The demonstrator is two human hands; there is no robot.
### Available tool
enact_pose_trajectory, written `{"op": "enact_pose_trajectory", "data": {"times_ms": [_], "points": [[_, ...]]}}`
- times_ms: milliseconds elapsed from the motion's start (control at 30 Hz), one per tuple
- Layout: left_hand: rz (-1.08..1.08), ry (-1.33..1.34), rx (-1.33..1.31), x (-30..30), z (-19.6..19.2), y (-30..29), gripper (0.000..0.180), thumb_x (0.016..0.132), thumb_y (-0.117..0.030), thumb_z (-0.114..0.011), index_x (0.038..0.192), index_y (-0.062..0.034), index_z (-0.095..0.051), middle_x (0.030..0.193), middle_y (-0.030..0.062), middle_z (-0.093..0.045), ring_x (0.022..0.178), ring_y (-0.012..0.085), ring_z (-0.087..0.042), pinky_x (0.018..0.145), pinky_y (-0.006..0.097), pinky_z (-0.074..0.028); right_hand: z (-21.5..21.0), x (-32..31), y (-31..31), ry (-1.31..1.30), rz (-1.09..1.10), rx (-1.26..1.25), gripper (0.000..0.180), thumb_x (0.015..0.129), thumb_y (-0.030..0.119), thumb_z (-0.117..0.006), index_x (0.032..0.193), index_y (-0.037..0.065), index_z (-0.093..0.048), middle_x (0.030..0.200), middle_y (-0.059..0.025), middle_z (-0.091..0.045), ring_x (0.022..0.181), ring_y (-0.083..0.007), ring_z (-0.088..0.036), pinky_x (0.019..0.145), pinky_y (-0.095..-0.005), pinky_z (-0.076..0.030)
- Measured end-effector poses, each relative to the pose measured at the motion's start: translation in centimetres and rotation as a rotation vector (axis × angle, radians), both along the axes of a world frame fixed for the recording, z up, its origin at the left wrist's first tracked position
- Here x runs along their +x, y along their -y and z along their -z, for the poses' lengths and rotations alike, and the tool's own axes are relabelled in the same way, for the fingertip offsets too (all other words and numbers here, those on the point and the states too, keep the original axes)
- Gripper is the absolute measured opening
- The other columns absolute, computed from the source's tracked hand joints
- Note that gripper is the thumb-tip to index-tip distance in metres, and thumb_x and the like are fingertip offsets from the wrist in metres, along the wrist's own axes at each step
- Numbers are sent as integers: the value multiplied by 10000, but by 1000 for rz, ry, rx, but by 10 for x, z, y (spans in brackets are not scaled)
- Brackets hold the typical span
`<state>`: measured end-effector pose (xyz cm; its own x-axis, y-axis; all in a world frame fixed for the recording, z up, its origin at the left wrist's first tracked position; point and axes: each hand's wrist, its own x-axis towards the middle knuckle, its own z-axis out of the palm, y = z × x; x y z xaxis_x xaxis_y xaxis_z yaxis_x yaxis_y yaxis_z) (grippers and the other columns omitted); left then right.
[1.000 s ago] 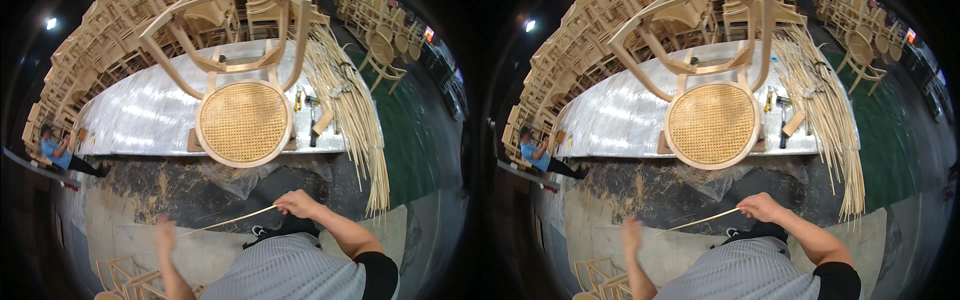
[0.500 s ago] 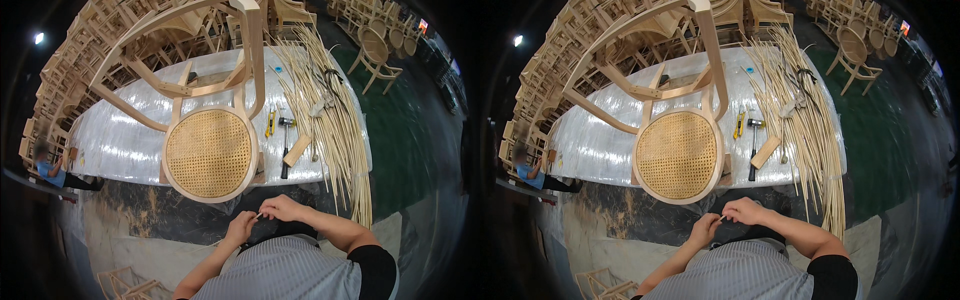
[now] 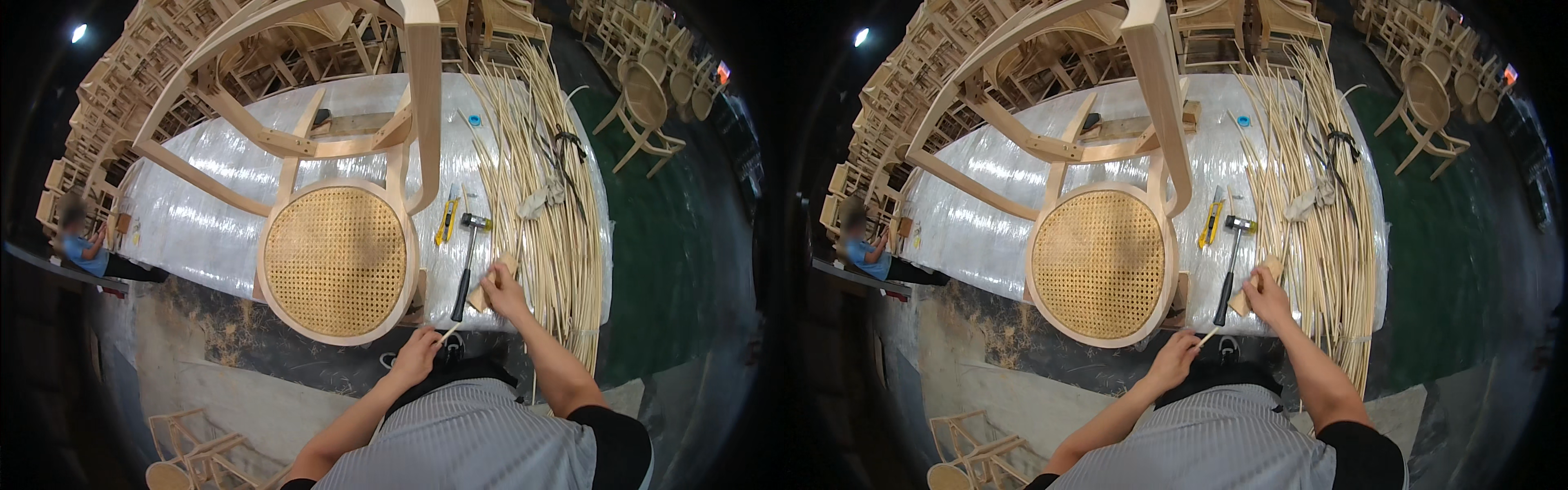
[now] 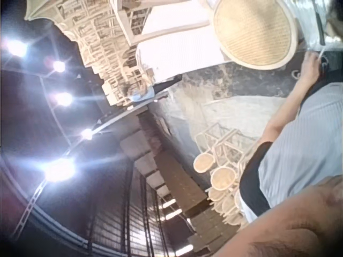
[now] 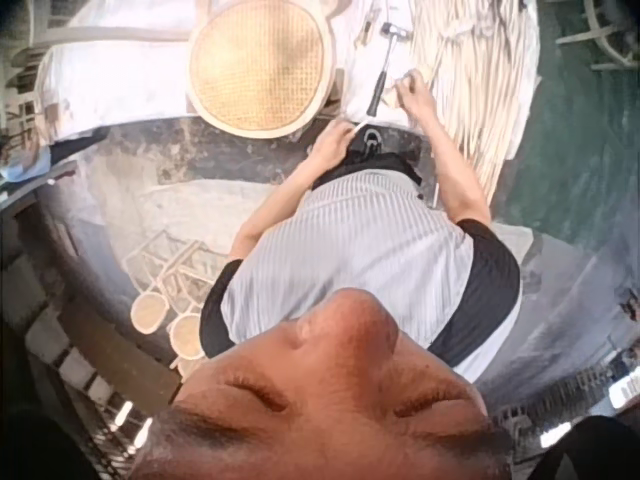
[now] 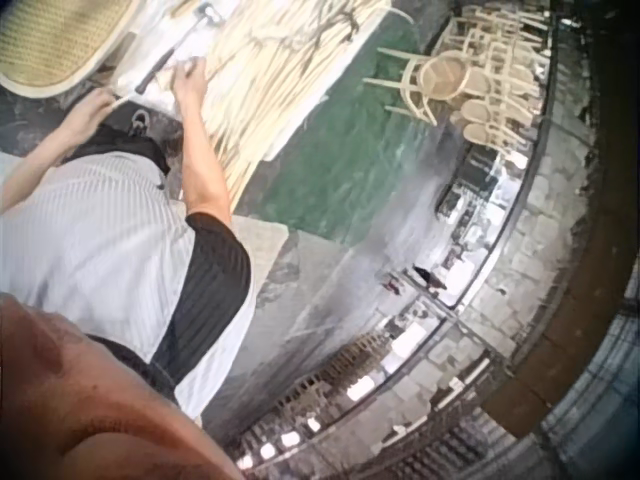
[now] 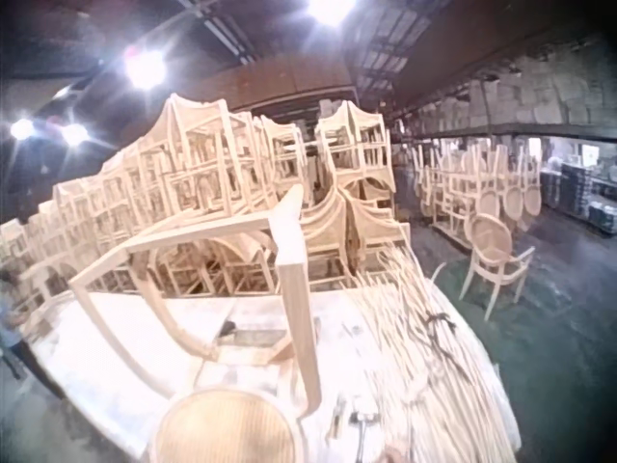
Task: The person secures a woven cane seat into a wooden chair frame using a hammer and a small wooden block. They tap the seat edges to fit them into the frame groove, then trim excess cane strands with a knife. The person then lifts the chair and places it aside before beginning work on a second chair.
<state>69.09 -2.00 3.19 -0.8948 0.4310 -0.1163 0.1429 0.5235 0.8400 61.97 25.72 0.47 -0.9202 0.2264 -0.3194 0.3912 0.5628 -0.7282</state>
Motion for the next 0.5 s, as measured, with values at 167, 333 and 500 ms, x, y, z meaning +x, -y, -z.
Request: {"op": "enact_pose_trajectory", "data": {"times_ms": [167,333,500], "points": [[99,102,86,-29,35,-52,161,1054,-131,-617,1190,-48,-641,1491,313,-533,1397,478,-520,1157,442,-434,-42,5,-34,19,-11,-72,358,1004,309,-713,1298,174,-560,942,-149,-711,837,-257,-720,742,-378,-549],[285,88,258,-15,34,-95,116,1061,-90,-594,1164,-43,-618,1397,302,-589,1302,448,-602,1072,422,-480,-65,-30,-35,-218,-211,24,413,991,290,-721,1335,121,-568,1015,-205,-730,913,-354,-740,792,-441,-570],[208,282,87,-9,13,-57,104,1077,-111,-575,1163,-66,-611,948,149,-714,901,340,-721,812,419,-554,-42,-52,17,60,-601,166,475,1001,380,-699,1417,201,-557,1122,-240,-737,1030,-453,-720,905,-518,-570]]}}
